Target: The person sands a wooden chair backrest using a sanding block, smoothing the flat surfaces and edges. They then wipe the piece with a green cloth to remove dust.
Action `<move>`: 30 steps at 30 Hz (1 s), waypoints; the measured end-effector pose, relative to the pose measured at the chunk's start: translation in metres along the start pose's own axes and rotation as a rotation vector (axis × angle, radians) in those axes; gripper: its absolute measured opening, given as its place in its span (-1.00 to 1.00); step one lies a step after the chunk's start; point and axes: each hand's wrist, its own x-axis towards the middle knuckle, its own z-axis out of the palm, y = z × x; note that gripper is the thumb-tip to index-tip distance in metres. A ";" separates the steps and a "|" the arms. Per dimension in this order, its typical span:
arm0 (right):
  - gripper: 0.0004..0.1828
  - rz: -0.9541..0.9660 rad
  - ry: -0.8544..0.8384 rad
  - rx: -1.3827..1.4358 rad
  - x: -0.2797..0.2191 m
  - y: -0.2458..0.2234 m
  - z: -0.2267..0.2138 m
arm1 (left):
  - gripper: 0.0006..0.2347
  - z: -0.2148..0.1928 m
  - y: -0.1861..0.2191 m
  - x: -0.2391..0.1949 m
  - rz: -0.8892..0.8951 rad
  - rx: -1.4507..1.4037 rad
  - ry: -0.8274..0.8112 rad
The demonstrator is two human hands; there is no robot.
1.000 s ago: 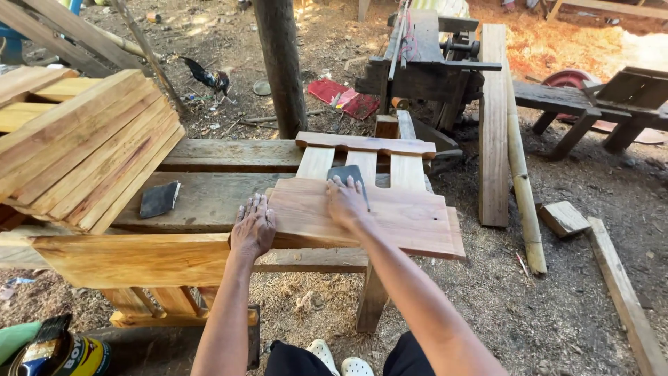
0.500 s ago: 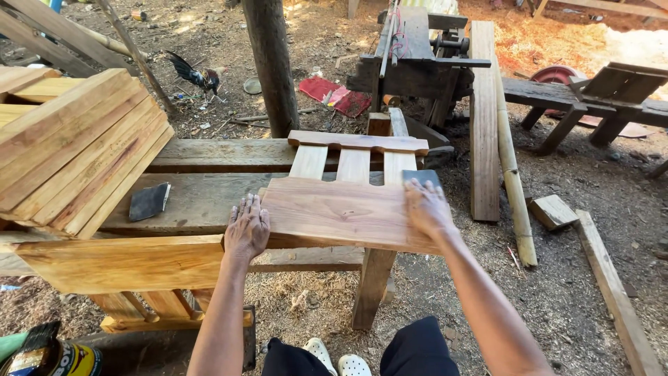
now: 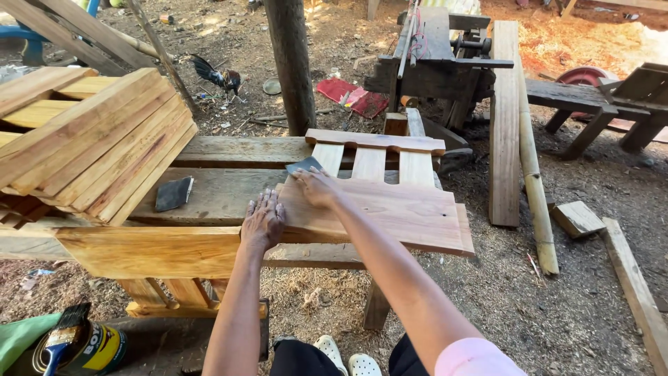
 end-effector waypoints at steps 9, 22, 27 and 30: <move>-0.24 -0.129 -0.079 -0.182 -0.047 0.140 -0.036 | -0.45 0.000 0.003 0.002 -0.039 -0.031 -0.051; -0.07 -0.070 -0.074 -0.438 -0.028 0.115 -0.048 | -0.46 -0.001 0.003 -0.003 -0.028 -0.016 0.031; -0.24 0.027 -0.064 -0.344 -0.003 0.109 -0.026 | -0.45 -0.002 0.005 -0.005 -0.030 -0.020 0.009; -0.26 0.035 -0.134 -0.308 -0.013 0.105 -0.036 | -0.45 -0.005 0.005 -0.005 -0.028 -0.011 0.007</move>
